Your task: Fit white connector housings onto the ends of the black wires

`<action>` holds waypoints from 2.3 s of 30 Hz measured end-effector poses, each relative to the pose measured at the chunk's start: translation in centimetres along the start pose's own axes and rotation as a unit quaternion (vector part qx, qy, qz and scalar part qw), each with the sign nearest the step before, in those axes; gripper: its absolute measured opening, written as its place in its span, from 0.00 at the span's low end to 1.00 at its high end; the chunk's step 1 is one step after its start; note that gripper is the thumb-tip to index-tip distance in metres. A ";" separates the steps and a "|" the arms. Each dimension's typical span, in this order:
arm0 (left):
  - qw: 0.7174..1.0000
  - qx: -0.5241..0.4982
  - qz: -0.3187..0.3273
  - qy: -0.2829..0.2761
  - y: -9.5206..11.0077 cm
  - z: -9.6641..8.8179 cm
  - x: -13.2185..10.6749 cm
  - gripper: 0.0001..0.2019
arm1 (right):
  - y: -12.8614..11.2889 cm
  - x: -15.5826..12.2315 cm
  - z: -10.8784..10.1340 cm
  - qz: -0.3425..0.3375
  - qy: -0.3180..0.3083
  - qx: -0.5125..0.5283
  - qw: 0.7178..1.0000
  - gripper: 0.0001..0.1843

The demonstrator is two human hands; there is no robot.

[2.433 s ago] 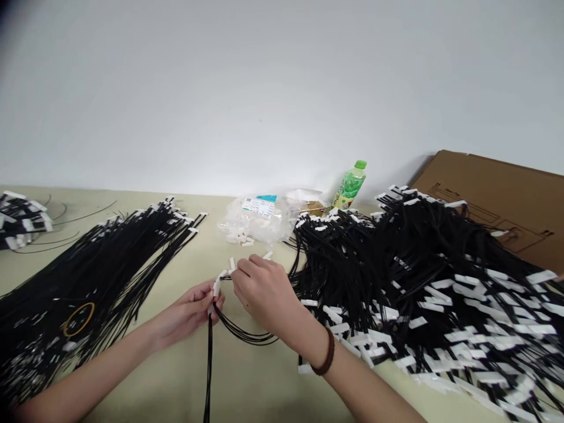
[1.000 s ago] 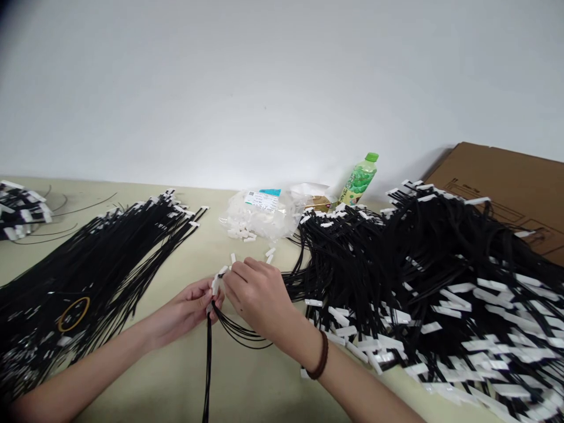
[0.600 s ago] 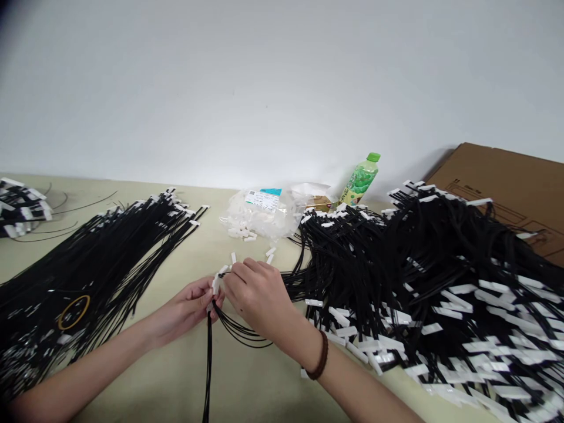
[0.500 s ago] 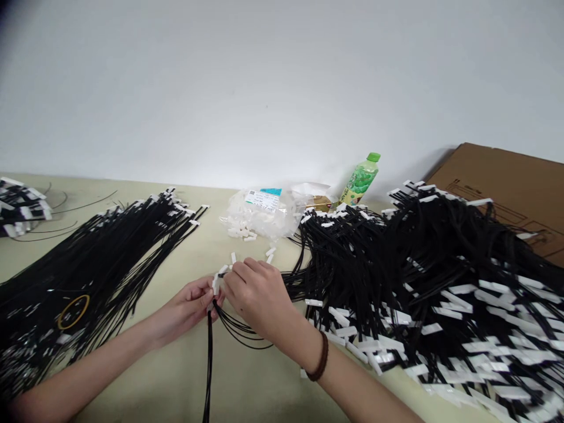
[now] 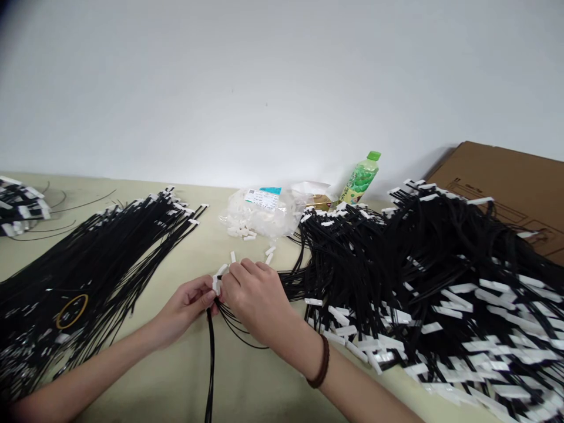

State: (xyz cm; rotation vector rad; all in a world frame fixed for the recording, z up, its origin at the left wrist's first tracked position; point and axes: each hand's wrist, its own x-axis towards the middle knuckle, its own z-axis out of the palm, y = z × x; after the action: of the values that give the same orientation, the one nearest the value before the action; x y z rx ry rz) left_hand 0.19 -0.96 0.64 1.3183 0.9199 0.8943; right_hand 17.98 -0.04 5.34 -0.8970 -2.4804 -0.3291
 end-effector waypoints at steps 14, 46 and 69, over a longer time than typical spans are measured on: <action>0.999 0.041 -0.006 -0.010 0.6 0.2 -0.2 0.12 | -0.1 0.1 0.8 0.015 -0.008 0.039 0.999 0.05; 0.966 -0.254 -0.010 0.056 0.4 0.2 0.5 0.08 | -0.3 0.0 -1.0 -0.064 -0.100 0.063 0.991 0.11; 0.968 -0.244 -0.043 0.026 -0.4 -0.3 0.7 0.08 | -1.5 -0.5 2.5 -0.183 0.065 -0.040 0.980 0.10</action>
State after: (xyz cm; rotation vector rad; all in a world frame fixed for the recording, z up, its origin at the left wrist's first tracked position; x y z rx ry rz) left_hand 0.13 -0.23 0.19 0.8293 0.7275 1.0128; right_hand 16.44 -0.48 2.88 -0.4274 -2.5149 -0.5938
